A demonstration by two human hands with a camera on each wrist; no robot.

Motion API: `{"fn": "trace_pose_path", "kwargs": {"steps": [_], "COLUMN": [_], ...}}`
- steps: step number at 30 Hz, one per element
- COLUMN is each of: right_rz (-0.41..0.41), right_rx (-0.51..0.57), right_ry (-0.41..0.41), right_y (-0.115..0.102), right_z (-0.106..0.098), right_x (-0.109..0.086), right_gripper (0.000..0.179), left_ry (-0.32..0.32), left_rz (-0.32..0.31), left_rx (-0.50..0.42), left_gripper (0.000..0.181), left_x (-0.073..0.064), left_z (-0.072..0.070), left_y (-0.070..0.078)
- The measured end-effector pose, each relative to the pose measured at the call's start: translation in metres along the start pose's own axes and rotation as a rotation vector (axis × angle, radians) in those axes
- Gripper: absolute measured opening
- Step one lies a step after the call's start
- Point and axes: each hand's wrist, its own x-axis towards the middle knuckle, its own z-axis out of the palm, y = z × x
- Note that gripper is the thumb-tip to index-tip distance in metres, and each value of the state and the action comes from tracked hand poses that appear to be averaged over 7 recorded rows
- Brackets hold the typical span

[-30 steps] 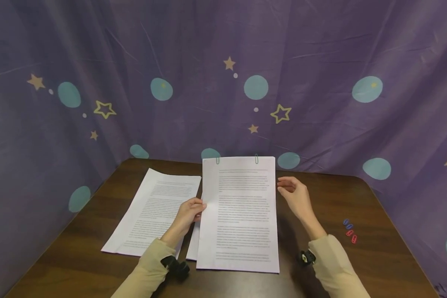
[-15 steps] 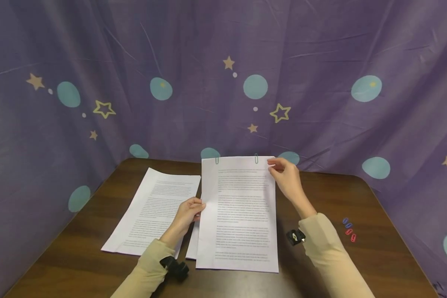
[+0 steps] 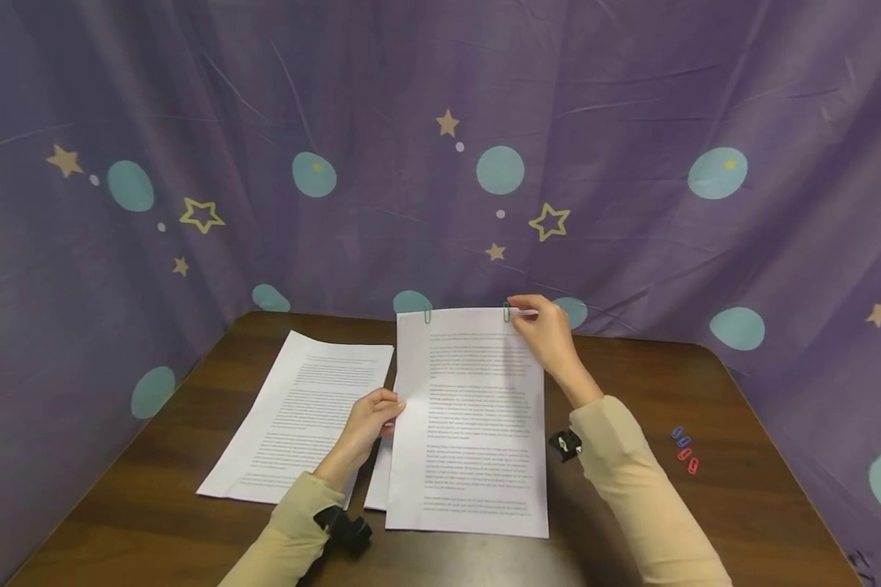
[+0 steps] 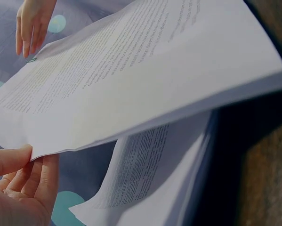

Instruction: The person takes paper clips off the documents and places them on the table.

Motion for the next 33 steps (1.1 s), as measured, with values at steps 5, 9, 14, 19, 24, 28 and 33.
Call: {"fn": "trace_pose_path", "kwargs": {"steps": [5,9,14,19,24,28,33], "right_rz": [0.006,0.017,0.033,0.014,0.003,-0.01,-0.029], "right_rx": [-0.009,-0.015,-0.024,-0.04,-0.058,-0.076,-0.064], "right_ry": [-0.011,-0.029,-0.027,0.02,0.055,0.067,0.096], "right_y": [0.0,-0.001,-0.002,0.0,0.001,0.001,0.0], "right_z": [0.001,0.002,0.002,0.002,0.003,0.003,0.002], "right_x": [0.002,0.004,0.005,0.006,0.004,0.004,0.003], "right_gripper": [0.026,0.027,0.026,0.021,0.016,0.014,0.013], "left_ry": [-0.011,-0.018,-0.025,-0.035,-0.039,-0.043,-0.045], "left_rz": [0.002,0.006,0.017,0.027,0.029,0.028,0.014], "left_rx": [0.016,0.037,0.047,0.033,0.039,0.046,0.046], "left_gripper": [0.012,0.012,0.012,0.014,0.013,0.012,0.014], "left_x": [0.0,-0.004,-0.015,-0.018,-0.016,-0.008,-0.001], "left_z": [-0.001,-0.001,0.003,0.004,0.002,-0.001,-0.003], "left_y": [0.001,0.008,0.022,0.025,0.021,0.01,0.0]}}
